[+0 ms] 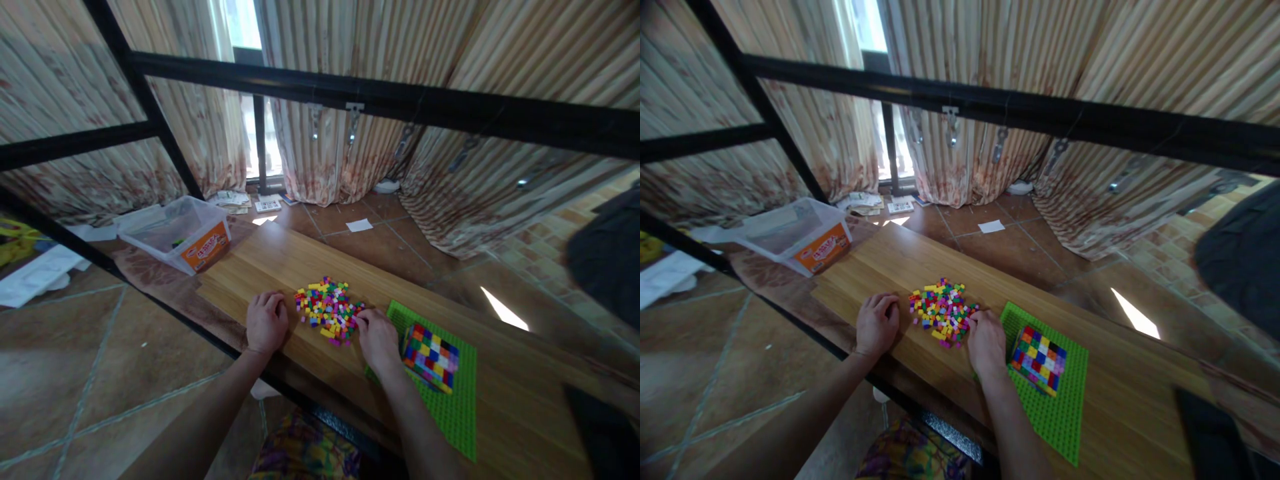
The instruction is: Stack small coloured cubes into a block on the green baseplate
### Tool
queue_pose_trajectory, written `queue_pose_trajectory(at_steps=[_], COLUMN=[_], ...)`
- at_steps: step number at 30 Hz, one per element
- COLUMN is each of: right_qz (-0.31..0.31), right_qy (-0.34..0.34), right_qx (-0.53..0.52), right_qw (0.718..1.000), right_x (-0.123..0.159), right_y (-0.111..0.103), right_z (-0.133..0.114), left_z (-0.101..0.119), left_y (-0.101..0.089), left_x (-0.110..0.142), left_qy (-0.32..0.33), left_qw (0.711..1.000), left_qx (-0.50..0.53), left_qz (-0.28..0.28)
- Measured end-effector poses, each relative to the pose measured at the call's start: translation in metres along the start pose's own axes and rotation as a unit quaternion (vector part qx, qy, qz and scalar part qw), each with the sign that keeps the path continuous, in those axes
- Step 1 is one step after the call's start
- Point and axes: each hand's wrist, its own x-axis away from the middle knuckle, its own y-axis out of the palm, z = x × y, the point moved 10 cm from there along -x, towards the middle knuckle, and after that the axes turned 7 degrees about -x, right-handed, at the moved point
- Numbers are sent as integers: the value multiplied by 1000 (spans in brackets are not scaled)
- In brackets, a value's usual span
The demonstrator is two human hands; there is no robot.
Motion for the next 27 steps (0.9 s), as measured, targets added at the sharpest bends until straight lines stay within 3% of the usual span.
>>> queue_pose_trajectory(at_steps=[4, 9, 11, 14, 18, 21, 27], right_qz=[45, 111, 140, 201, 234, 240, 228], right_qy=[-18, -35, -7, 58, 114, 107, 89], right_qx=[-34, -129, -132, -107, -62, -66, -117], right_qw=[998, 985, 981, 972, 964, 963, 962], right_x=[9, 55, 79, 114, 132, 125, 109], right_y=[-21, -71, -90, -120, -145, -151, -142], right_z=[-20, -30, -11, 37, 90, 103, 106], left_z=[0, 0, -1, -1, -1, -1, -2], left_y=[0, 0, 1, 3, 2, 3, 3], left_x=[-1, -3, -4, -6, -7, -7, -7], left_qy=[4, 17, 20, 24, 29, 31, 29], left_qw=[1000, 1000, 1000, 999, 999, 999, 999], left_qx=[1, -12, -17, -22, -31, -37, -40], left_qz=[-2, 0, 1, -1, -2, -3, -1])
